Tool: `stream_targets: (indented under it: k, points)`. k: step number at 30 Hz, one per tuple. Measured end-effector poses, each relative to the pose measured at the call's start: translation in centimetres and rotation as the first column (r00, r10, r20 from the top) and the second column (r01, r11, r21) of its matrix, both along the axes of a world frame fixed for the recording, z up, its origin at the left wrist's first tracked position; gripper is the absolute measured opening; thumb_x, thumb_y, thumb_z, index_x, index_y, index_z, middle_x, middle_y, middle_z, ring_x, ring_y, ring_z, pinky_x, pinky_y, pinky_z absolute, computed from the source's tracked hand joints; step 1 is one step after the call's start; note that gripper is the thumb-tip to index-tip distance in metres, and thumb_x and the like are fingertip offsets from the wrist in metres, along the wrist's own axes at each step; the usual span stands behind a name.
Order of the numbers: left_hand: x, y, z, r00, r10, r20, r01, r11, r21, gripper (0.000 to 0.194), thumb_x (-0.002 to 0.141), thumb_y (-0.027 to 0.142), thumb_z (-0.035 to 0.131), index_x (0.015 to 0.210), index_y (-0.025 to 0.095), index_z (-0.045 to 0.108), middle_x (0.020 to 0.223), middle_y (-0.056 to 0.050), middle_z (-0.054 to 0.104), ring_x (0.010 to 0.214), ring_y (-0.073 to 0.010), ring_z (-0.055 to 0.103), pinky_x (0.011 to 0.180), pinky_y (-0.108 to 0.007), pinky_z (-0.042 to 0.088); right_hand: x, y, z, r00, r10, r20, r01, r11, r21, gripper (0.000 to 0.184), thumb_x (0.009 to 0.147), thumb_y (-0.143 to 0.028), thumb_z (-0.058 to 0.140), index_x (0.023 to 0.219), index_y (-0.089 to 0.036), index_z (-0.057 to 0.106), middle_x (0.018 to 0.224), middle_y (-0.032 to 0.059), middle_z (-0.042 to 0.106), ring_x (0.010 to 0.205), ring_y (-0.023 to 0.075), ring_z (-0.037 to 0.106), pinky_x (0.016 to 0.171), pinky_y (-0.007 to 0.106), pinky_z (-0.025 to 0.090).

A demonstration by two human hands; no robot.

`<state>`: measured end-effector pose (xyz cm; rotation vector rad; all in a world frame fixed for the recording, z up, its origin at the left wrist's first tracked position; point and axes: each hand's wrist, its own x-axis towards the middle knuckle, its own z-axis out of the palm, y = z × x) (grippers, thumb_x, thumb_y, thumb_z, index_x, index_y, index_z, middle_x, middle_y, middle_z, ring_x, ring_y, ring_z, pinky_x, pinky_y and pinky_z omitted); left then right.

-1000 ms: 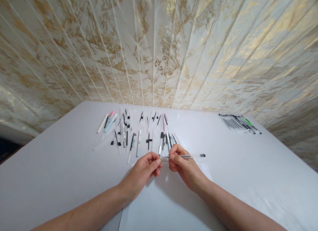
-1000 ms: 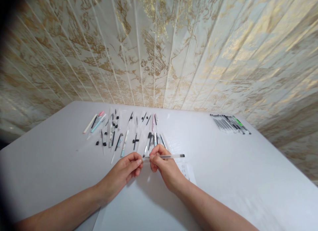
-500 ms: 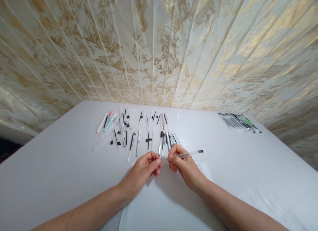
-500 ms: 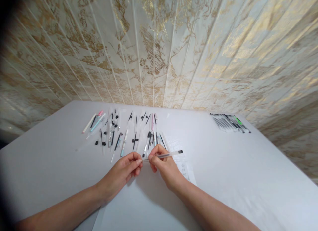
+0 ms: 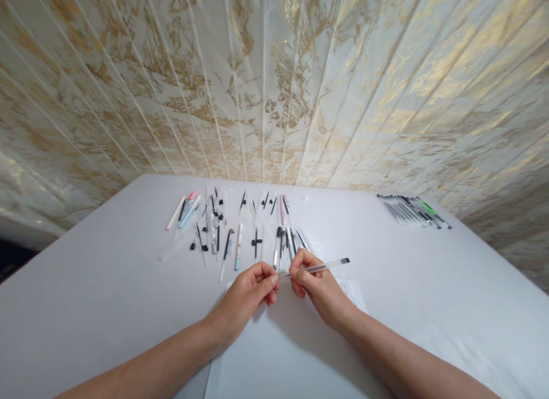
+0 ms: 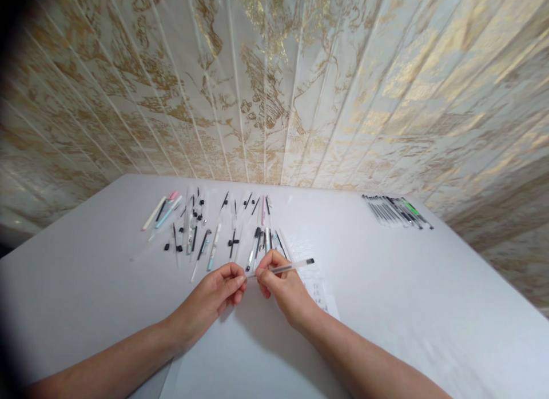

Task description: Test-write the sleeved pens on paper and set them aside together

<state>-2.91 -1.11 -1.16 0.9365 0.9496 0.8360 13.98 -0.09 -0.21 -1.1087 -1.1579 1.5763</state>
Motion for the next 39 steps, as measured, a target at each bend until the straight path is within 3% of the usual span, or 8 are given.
stream_targets:
  k: [15, 28, 32, 39]
  points:
    - [0.08, -0.07, 0.37, 0.99, -0.024, -0.142, 0.029, 0.999, 0.028, 0.013, 0.087, 0.029, 0.057, 0.077, 0.02, 0.055, 0.06, 0.005, 0.055, 0.061, -0.0112, 0.047, 0.058, -0.023, 0.032, 0.45, -0.04, 0.26, 0.989, 0.053, 0.136, -0.061, 0.997, 0.053, 0.012, 0.079, -0.022, 0.056, 0.072, -0.02, 0.047, 0.051, -0.0072, 0.048, 0.048, 0.0092, 0.04, 0.05, 0.023, 0.033]
    - [-0.07, -0.06, 0.23, 0.984, -0.033, -0.178, 0.043, 0.998, 0.055, 0.016, 0.087, 0.032, 0.057, 0.077, 0.02, 0.056, 0.06, 0.004, 0.055, 0.06, -0.0127, 0.047, 0.059, -0.024, 0.033, 0.19, -0.15, 0.06, 0.987, 0.055, 0.154, -0.067, 0.995, 0.075, 0.015, 0.082, -0.026, 0.057, 0.072, -0.021, 0.047, 0.053, -0.0066, 0.048, 0.048, 0.0096, 0.042, 0.051, 0.023, 0.033]
    - [0.03, -0.19, 0.06, 0.99, -0.015, -0.138, 0.024, 0.998, 0.063, 0.017, 0.087, 0.034, 0.058, 0.078, 0.019, 0.057, 0.063, 0.003, 0.056, 0.063, -0.0123, 0.049, 0.063, -0.024, 0.036, -0.07, -0.14, -0.15, 0.995, 0.046, 0.087, -0.05, 0.998, 0.045, 0.016, 0.081, -0.026, 0.059, 0.071, -0.02, 0.047, 0.052, -0.0067, 0.049, 0.048, 0.0093, 0.041, 0.051, 0.023, 0.032]
    - [0.37, -0.17, -0.16, 0.996, 0.043, 0.072, -0.044, 0.999, 0.016, 0.023, 0.089, 0.038, 0.052, 0.086, 0.016, 0.059, 0.08, -0.001, 0.058, 0.064, -0.0122, 0.054, 0.065, -0.027, 0.042, -0.04, 0.17, -0.16, 0.975, 0.012, -0.221, -0.034, 0.995, -0.099, 0.018, 0.079, -0.026, 0.061, 0.069, -0.02, 0.046, 0.046, -0.0078, 0.045, 0.044, 0.0084, 0.035, 0.049, 0.023, 0.025]
